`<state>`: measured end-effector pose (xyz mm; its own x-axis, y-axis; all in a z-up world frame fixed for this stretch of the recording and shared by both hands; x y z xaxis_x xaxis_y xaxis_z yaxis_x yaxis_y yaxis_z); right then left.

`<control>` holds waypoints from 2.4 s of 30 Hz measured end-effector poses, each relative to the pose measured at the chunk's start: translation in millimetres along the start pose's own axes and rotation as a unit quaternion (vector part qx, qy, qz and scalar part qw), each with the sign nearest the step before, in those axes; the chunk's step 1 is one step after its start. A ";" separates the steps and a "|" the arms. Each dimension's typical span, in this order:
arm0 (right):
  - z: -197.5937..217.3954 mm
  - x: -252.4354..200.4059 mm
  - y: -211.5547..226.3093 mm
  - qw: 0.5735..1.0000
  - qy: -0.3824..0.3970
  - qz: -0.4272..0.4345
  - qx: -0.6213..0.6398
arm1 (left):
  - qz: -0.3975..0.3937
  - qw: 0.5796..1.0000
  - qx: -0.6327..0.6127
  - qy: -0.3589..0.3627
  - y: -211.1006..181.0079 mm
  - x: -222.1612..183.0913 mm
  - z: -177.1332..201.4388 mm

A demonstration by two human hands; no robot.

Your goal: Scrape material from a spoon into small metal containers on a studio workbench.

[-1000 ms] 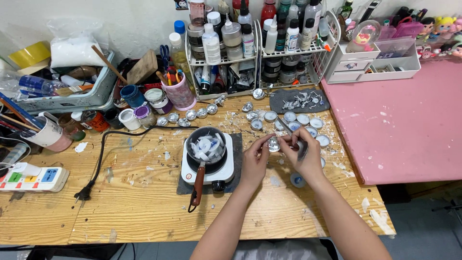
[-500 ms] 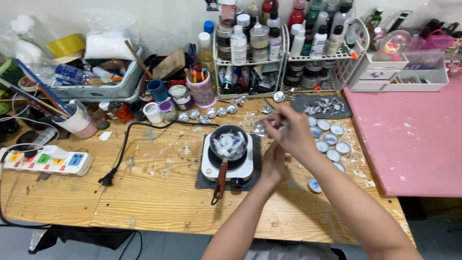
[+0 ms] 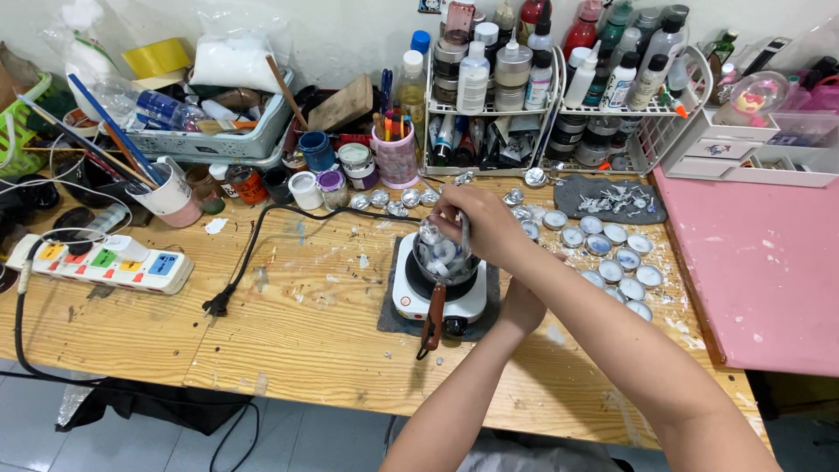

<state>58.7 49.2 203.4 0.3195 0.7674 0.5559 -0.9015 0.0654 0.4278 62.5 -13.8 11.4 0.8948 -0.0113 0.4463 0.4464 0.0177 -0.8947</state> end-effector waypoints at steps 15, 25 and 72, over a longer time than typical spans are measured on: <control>62.3 -75.3 -26.6 0.985 -0.102 -0.126 0.051 | 0.209 0.975 -0.048 -0.056 39.1 -2.6 3.9; 71.7 -202.8 -80.2 0.940 -0.197 -0.279 -0.025 | 0.097 0.991 0.001 -0.088 -33.2 0.7 9.1; 132.4 -274.5 -153.9 0.798 -0.369 -0.356 0.317 | 0.234 0.835 0.488 -0.098 9.5 67.0 12.7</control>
<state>148.5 -256.0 79.4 0.9804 0.0806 0.1798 -0.1609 -0.1985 0.9668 126.7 -1.7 33.0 0.9123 0.3874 0.1330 -0.2486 0.7818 -0.5718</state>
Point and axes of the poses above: each hand's wrist, its own x-axis towards the middle knuckle, its own z-axis out of the back of the hand, y = z × x, the point moved 7 cm from there along x, towards the middle knuckle, and after that the axes turned 8 degrees about y, right-handed, at the moved point
